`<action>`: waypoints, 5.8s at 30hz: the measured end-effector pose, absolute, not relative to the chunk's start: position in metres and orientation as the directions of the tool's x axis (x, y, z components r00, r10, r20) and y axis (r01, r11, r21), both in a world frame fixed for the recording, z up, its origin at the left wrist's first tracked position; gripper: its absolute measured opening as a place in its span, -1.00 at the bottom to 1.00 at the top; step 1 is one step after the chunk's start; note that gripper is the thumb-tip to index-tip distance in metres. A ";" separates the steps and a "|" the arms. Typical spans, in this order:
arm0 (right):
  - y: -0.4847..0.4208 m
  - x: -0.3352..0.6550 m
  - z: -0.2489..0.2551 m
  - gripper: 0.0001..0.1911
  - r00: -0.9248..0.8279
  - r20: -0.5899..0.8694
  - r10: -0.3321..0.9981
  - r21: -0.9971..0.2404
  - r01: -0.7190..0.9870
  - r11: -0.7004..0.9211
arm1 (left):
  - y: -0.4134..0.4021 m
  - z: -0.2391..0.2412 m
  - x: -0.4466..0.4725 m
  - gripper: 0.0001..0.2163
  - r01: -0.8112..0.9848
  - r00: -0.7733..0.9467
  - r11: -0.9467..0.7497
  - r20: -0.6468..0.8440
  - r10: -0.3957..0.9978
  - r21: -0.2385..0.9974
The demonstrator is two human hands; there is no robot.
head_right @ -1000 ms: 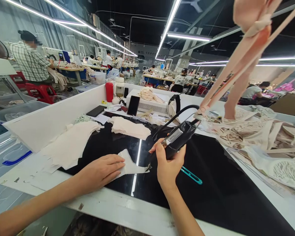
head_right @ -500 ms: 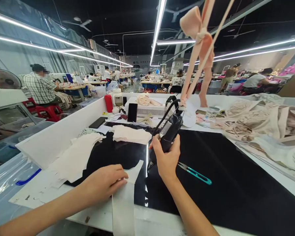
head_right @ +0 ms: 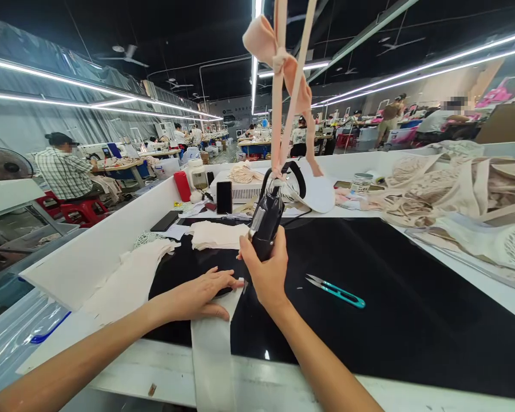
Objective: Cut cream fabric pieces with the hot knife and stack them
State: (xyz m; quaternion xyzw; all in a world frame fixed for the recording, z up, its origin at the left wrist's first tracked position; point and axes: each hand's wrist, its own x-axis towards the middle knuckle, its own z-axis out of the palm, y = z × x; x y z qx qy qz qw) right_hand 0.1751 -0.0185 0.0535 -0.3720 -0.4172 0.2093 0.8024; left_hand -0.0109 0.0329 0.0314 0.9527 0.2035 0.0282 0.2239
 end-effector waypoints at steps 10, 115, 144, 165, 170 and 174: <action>-0.018 0.165 0.055 -0.69 0.540 0.485 0.688 -0.795 -0.054 0.604 | 0.035 0.037 -0.014 -0.54 0.405 0.913 -0.827 -0.127 0.387 0.391; -0.040 0.151 0.033 -0.67 0.490 0.457 0.742 -0.795 -0.149 0.588 | 0.043 0.039 -0.009 -0.74 0.345 0.938 -0.820 -0.136 0.319 0.457; -0.056 0.164 0.053 -0.52 0.552 0.442 0.707 -0.796 -0.121 0.593 | -0.022 0.000 -0.055 -0.67 0.320 0.892 -0.937 0.289 0.348 0.140; -0.072 0.171 0.057 -0.54 0.559 0.455 0.693 -0.795 -0.097 0.599 | 0.013 -0.007 -0.016 -0.65 0.411 0.849 -0.887 0.266 0.457 0.212; -0.077 0.172 0.058 -0.55 0.555 0.461 0.692 -0.795 -0.089 0.601 | 0.014 -0.013 -0.021 -0.68 0.392 0.859 -0.899 0.271 0.434 0.196; -0.078 0.173 0.058 -0.53 0.561 0.454 0.693 -0.800 -0.087 0.594 | 0.013 -0.010 -0.025 -0.71 0.368 0.878 -0.912 0.254 0.406 0.183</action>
